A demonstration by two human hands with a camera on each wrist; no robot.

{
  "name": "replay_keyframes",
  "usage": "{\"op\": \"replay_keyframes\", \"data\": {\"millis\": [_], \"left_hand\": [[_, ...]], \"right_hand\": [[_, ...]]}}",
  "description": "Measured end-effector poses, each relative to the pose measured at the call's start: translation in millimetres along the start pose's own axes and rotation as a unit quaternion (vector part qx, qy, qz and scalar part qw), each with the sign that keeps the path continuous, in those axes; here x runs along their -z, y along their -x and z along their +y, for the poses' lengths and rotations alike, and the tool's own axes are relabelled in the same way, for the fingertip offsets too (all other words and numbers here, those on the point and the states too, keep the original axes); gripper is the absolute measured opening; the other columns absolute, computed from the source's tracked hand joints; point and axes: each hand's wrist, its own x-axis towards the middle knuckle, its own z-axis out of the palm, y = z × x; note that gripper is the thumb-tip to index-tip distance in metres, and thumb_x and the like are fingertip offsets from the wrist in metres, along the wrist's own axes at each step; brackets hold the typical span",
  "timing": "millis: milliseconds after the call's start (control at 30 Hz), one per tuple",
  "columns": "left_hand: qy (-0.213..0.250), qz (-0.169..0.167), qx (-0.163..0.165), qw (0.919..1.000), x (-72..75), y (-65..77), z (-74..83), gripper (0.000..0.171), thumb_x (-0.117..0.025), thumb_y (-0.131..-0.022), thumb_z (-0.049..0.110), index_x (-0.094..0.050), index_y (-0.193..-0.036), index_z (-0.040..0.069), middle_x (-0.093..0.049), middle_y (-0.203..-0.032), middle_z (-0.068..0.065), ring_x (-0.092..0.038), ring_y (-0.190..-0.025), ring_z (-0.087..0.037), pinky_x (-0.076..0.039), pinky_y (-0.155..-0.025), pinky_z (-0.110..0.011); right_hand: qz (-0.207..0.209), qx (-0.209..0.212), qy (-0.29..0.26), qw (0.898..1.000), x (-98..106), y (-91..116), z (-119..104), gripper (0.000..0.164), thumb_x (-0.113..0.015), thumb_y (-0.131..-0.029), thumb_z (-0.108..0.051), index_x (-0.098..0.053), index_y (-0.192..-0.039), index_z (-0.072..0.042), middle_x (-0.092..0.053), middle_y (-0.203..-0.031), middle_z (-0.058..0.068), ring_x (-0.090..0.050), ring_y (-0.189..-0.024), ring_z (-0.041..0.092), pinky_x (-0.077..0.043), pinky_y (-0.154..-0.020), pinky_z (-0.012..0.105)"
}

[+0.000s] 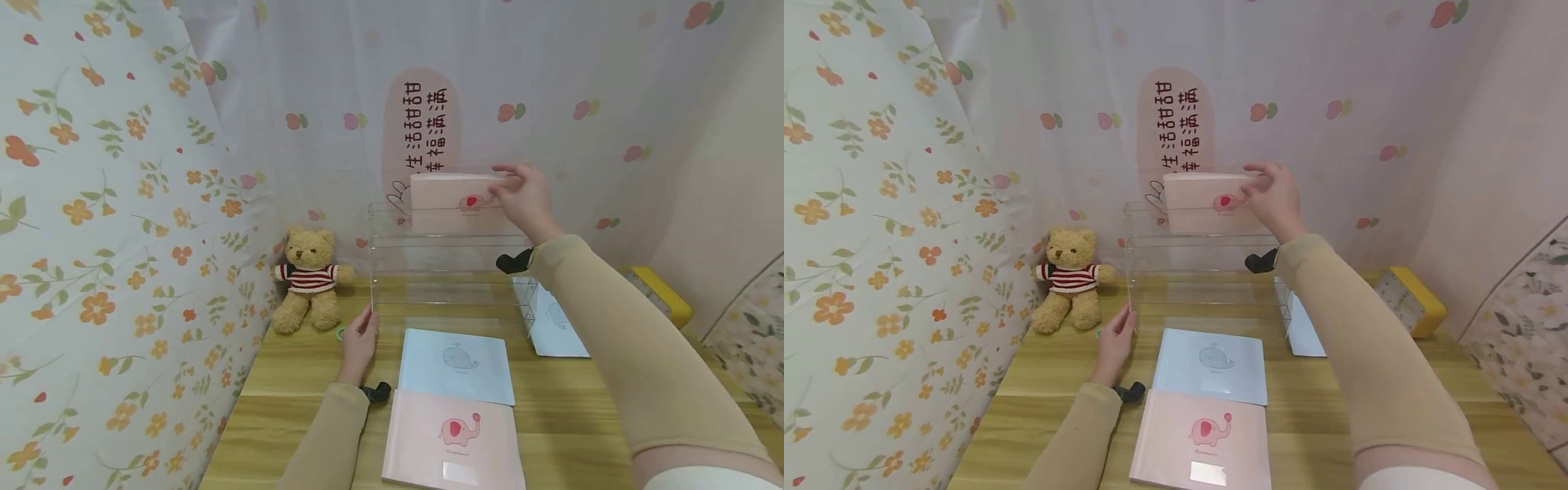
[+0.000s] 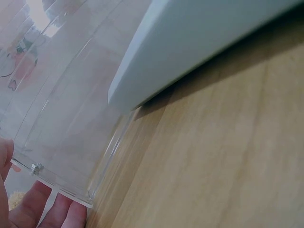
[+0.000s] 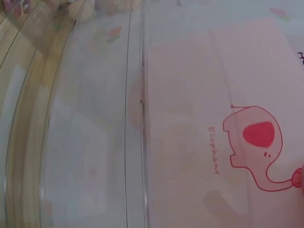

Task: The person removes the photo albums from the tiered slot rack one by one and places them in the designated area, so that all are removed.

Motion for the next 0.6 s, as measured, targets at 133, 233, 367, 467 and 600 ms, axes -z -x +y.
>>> {"op": "replay_keyframes", "data": {"millis": [133, 233, 367, 467, 600], "left_hand": [[-0.003, 0.01, 0.003, 0.9999, 1.2, 0.0, -0.4, 0.044, -0.067, -0.113, 0.033, -0.067, -0.154, 0.017, -0.072, -0.148, -0.014, -0.071, -0.134, -0.033, -0.061, -0.11, -0.048], [-0.001, 0.019, 0.006, 0.9998, -0.7, 0.5, -1.1, 0.042, -0.068, -0.112, 0.033, -0.069, -0.152, 0.019, -0.074, -0.147, -0.013, -0.072, -0.133, -0.032, -0.061, -0.11, -0.05], [0.006, 0.006, 0.002, 1.0, -1.6, -1.6, -1.1, 0.045, -0.067, -0.112, 0.037, -0.067, -0.154, 0.02, -0.071, -0.15, -0.012, -0.071, -0.136, -0.032, -0.059, -0.112, -0.052], [0.011, 0.0, 0.002, 0.9999, -1.2, -2.4, -2.3, 0.047, -0.067, -0.112, 0.038, -0.066, -0.155, 0.02, -0.07, -0.152, -0.012, -0.069, -0.137, -0.033, -0.058, -0.114, -0.053], [0.011, 0.003, 0.002, 0.9999, -0.6, -2.1, -3.0, 0.047, -0.067, -0.112, 0.039, -0.066, -0.155, 0.02, -0.07, -0.152, -0.013, -0.069, -0.138, -0.035, -0.058, -0.114, -0.054]], "right_hand": [[-0.001, -0.051, -0.005, 0.999, -5, -2, -5, 0.038, -0.075, -0.106, -0.017, -0.074, -0.144, -0.014, -0.056, -0.154, 0.017, -0.049, -0.147, 0.037, -0.047, -0.122, 0.053], [0.009, -0.075, -0.005, 0.997, -8, -1, -9, 0.035, -0.075, -0.106, -0.018, -0.076, -0.141, -0.016, -0.055, -0.151, 0.013, -0.048, -0.146, 0.033, -0.049, -0.116, 0.046], [0.055, -0.058, -0.012, 0.997, -9, 2, -15, 0.029, -0.075, -0.106, -0.019, -0.079, -0.135, -0.015, -0.057, -0.131, 0.003, -0.051, -0.14, 0.029, -0.047, -0.109, 0.039], [0.087, -0.04, -0.026, 0.995, -8, 6, -21, 0.027, -0.076, -0.106, -0.021, -0.081, -0.132, -0.016, -0.052, -0.116, -0.01, -0.053, -0.135, 0.025, -0.045, -0.106, 0.033], [0.117, 0.002, -0.067, 0.991, -5, 15, -32, 0.025, -0.077, -0.105, -0.019, -0.082, -0.129, -0.013, -0.047, -0.108, -0.02, -0.052, -0.131, 0.018, -0.042, -0.103, 0.026]]}}
